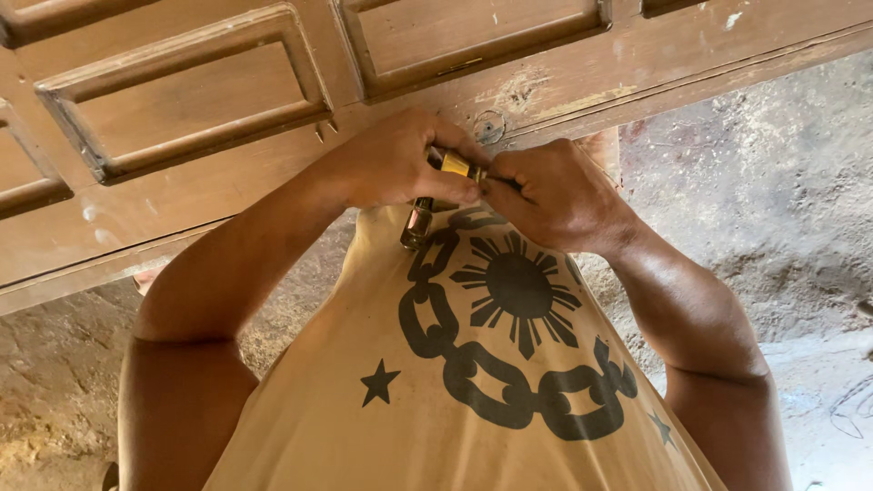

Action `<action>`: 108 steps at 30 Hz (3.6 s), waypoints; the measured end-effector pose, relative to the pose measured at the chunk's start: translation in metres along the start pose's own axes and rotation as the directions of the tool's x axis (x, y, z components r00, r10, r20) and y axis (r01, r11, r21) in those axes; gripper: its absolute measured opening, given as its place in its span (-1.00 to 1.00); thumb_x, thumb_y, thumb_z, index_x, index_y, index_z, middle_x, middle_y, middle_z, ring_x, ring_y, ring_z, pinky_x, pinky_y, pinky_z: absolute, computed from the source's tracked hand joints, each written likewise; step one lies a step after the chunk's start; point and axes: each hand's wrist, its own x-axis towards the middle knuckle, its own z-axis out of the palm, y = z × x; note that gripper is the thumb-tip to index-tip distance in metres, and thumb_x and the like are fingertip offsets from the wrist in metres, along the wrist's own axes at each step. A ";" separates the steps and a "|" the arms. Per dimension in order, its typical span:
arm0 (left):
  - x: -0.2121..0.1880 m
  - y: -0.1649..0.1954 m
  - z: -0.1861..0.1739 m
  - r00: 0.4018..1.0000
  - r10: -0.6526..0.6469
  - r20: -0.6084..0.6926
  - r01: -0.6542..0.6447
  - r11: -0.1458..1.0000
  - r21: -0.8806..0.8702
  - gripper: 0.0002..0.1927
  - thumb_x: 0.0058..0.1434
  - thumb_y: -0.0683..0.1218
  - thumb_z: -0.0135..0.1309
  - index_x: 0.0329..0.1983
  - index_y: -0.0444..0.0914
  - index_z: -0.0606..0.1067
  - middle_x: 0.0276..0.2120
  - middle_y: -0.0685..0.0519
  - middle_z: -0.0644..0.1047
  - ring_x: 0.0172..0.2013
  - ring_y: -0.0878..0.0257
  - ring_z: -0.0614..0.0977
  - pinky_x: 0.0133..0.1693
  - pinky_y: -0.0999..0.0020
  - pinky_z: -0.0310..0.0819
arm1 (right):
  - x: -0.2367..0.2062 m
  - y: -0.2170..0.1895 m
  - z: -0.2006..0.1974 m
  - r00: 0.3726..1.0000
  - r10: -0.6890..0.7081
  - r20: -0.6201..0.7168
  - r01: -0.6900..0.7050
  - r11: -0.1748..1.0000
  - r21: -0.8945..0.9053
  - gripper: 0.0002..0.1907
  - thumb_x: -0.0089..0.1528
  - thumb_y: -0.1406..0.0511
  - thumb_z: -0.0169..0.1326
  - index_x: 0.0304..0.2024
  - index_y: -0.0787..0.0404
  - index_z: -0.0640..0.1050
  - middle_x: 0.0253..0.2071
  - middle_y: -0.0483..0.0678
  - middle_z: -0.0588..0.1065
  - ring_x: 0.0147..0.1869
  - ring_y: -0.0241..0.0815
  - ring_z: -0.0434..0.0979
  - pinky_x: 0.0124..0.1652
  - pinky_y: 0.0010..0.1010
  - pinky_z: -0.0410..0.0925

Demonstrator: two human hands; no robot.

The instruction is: The person works on a brass door knob lockset mounted in a wooden paneled door. They use a screwdriver to loosen the assembly, pull the knob and cylinder apart, handle the latch bolt and rose, and reattach the knob mechanism to the door, pressing the parts back together by hand.

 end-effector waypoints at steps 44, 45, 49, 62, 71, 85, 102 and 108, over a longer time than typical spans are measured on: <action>0.058 -0.051 -0.011 0.996 0.008 -0.089 -0.037 0.946 -0.321 -0.64 0.09 -0.01 0.31 -0.10 -0.30 0.67 -0.27 0.01 0.70 -0.23 0.26 0.70 -0.11 0.39 0.56 | 0.017 0.021 -0.012 0.931 -0.351 -0.097 0.196 0.708 -0.678 -0.89 0.47 0.37 0.19 -0.18 0.25 0.58 -0.26 -0.04 0.55 -0.40 -0.35 0.55 -0.49 -0.52 0.39; 0.059 -0.052 -0.009 0.996 -0.001 -0.091 -0.027 0.952 -0.305 -0.64 0.09 -0.01 0.30 -0.10 -0.29 0.68 -0.27 0.02 0.71 -0.23 0.26 0.71 -0.10 0.40 0.56 | 0.018 0.023 -0.013 0.936 -0.342 -0.087 0.192 0.701 -0.687 -0.86 0.46 0.36 0.20 -0.22 0.23 0.57 -0.28 -0.06 0.55 -0.40 -0.34 0.54 -0.48 -0.50 0.39; 0.059 -0.052 -0.004 0.994 -0.039 -0.098 0.007 0.952 -0.305 -0.64 0.07 0.00 0.32 -0.13 -0.30 0.68 -0.30 0.02 0.70 -0.26 0.27 0.70 -0.14 0.39 0.56 | 0.015 0.031 -0.007 0.951 -0.298 -0.079 0.172 0.726 -0.666 -0.75 0.42 0.26 0.24 -0.35 0.18 0.58 -0.42 -0.10 0.52 -0.52 -0.34 0.46 -0.59 -0.45 0.30; 0.057 -0.053 -0.001 0.999 0.001 -0.045 -0.018 0.926 -0.376 -0.71 0.09 -0.04 0.30 -0.19 -0.32 0.67 -0.34 0.03 0.69 -0.29 0.31 0.71 -0.16 0.43 0.60 | 0.009 0.043 -0.008 0.985 -0.167 -0.051 0.146 0.947 -0.287 -0.69 0.47 0.29 0.18 -0.36 0.30 0.54 -0.50 -0.05 0.47 -0.54 -0.26 0.46 -0.60 -0.35 0.30; 0.046 -0.033 0.000 0.996 -0.085 0.029 0.090 0.964 -0.252 -0.64 0.03 0.01 0.32 -0.16 -0.26 0.70 -0.28 0.04 0.71 -0.20 0.27 0.67 -0.09 0.37 0.52 | 0.011 0.031 -0.015 0.974 -0.204 0.094 0.224 0.893 -0.391 -0.72 0.38 0.34 0.16 -0.44 0.30 0.51 -0.61 -0.07 0.38 -0.59 -0.18 0.44 -0.61 -0.26 0.32; 0.029 0.000 -0.012 0.994 -0.034 0.102 0.036 0.999 -0.021 -0.61 0.00 0.09 0.31 -0.14 -0.18 0.71 -0.31 0.08 0.71 -0.27 0.24 0.69 -0.16 0.32 0.51 | 0.004 0.036 -0.017 0.920 -0.384 0.074 0.391 0.895 -0.213 -0.70 0.32 0.49 0.12 -0.53 0.22 0.46 -0.66 -0.15 0.34 -0.63 -0.31 0.36 -0.68 -0.37 0.21; 0.024 0.028 -0.006 0.999 -0.001 0.049 -0.006 0.992 0.127 -0.63 -0.05 0.08 0.32 -0.22 -0.18 0.72 -0.41 -0.02 0.68 -0.38 0.19 0.69 -0.28 0.29 0.53 | 0.000 -0.006 -0.027 0.961 -0.191 0.198 0.265 0.840 -0.473 -0.63 0.36 0.26 0.10 -0.56 0.18 0.42 -0.67 -0.08 0.33 -0.63 -0.13 0.40 -0.60 -0.26 0.32; 0.024 0.032 -0.007 0.994 -0.038 0.098 0.026 0.992 0.121 -0.58 -0.05 0.11 0.30 -0.14 -0.14 0.70 -0.38 0.03 0.71 -0.39 0.22 0.72 -0.28 0.30 0.55 | -0.005 0.000 -0.034 0.936 -0.236 0.260 0.337 0.813 -0.474 -0.64 0.36 0.25 0.08 -0.53 0.18 0.41 -0.69 -0.13 0.29 -0.66 -0.19 0.36 -0.65 -0.30 0.30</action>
